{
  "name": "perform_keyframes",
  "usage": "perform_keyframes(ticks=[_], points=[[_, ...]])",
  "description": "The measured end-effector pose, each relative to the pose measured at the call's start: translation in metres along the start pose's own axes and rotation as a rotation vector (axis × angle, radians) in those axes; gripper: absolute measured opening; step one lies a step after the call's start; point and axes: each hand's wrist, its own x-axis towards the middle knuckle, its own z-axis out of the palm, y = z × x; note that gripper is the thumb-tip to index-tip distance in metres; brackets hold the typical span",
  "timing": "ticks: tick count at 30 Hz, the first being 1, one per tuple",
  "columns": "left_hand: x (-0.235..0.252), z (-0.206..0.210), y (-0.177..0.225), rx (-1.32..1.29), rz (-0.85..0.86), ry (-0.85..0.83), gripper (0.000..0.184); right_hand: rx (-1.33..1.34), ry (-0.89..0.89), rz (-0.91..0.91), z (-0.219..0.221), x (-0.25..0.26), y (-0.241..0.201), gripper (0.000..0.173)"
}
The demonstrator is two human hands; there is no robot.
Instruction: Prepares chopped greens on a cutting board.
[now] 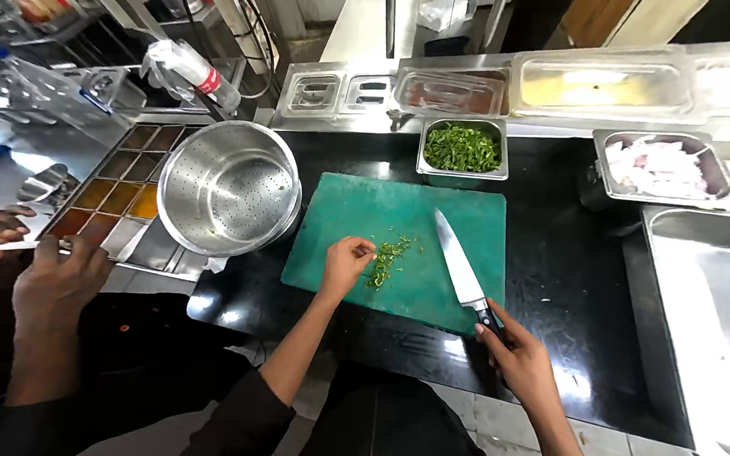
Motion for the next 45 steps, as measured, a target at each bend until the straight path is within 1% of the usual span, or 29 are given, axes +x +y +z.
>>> perform_keyframes(ticks=[2, 3, 7, 9, 12, 15, 17, 20, 23, 26, 28, 30, 32, 34, 37, 40, 45], points=[[0.006, 0.003, 0.0, -0.063, -0.039, -0.025, 0.018, -0.058, 0.012, 0.012, 0.001, 0.006, 0.002, 0.051], [0.006, 0.005, -0.002, -0.099, -0.044, -0.002, 0.021, -0.095, 0.009, 0.013, 0.002, 0.008, 0.003, 0.051], [0.003, 0.02, -0.03, -0.224, -0.045, 0.189, 0.024, -0.167, -0.038, 0.002, 0.008, 0.012, -0.004, 0.051], [0.008, 0.024, -0.041, -0.302, -0.036, 0.216, 0.03, -0.197, -0.078, -0.018, 0.014, 0.015, -0.008, 0.051], [0.03, 0.022, -0.046, -0.395, 0.033, 0.189, 0.04, -0.254, -0.136, -0.07, 0.025, 0.018, -0.013, 0.05], [0.056, 0.016, -0.042, -0.453, 0.105, 0.161, 0.044, -0.315, -0.198, -0.141, 0.035, 0.016, -0.021, 0.049], [0.068, 0.013, -0.045, -0.498, 0.164, 0.102, 0.047, -0.353, -0.224, -0.174, 0.041, 0.01, -0.026, 0.048], [0.071, 0.015, -0.055, -0.511, 0.219, -0.039, 0.054, -0.384, -0.229, -0.245, 0.043, 0.004, -0.024, 0.047], [0.068, 0.018, -0.063, -0.496, 0.268, -0.133, 0.066, -0.352, -0.289, -0.23, 0.04, 0.0, -0.02, 0.047], [0.062, 0.02, -0.066, -0.501, 0.332, -0.175, 0.074, -0.261, -0.328, -0.151, 0.04, -0.01, -0.013, 0.049], [0.049, 0.025, -0.065, -0.513, 0.355, -0.189, 0.075, -0.184, -0.286, -0.1, 0.044, -0.023, -0.004, 0.049], [0.032, 0.032, -0.064, -0.543, 0.343, -0.173, 0.077, -0.086, -0.204, -0.046, 0.055, -0.042, 0.0, 0.05], [0.013, 0.04, -0.06, -0.552, 0.301, -0.134, 0.071, -0.018, -0.124, 0.0, 0.071, -0.065, -0.005, 0.051], [-0.002, 0.044, -0.053, -0.534, 0.259, -0.099, 0.069, -0.026, -0.04, 0.023, 0.093, -0.085, -0.018, 0.052], [-0.011, 0.056, -0.043, -0.558, 0.183, -0.046, 0.066, -0.087, 0.091, 0.052, 0.119, -0.102, -0.039, 0.053], [-0.016, 0.063, -0.041, -0.621, 0.121, -0.03, 0.067, -0.038, 0.182, 0.12, 0.146, -0.115, -0.051, 0.052], [-0.014, 0.06, -0.048, -0.757, 0.118, -0.124, 0.068, 0.128, 0.271, 0.214, 0.203, -0.127, -0.068, 0.053]])
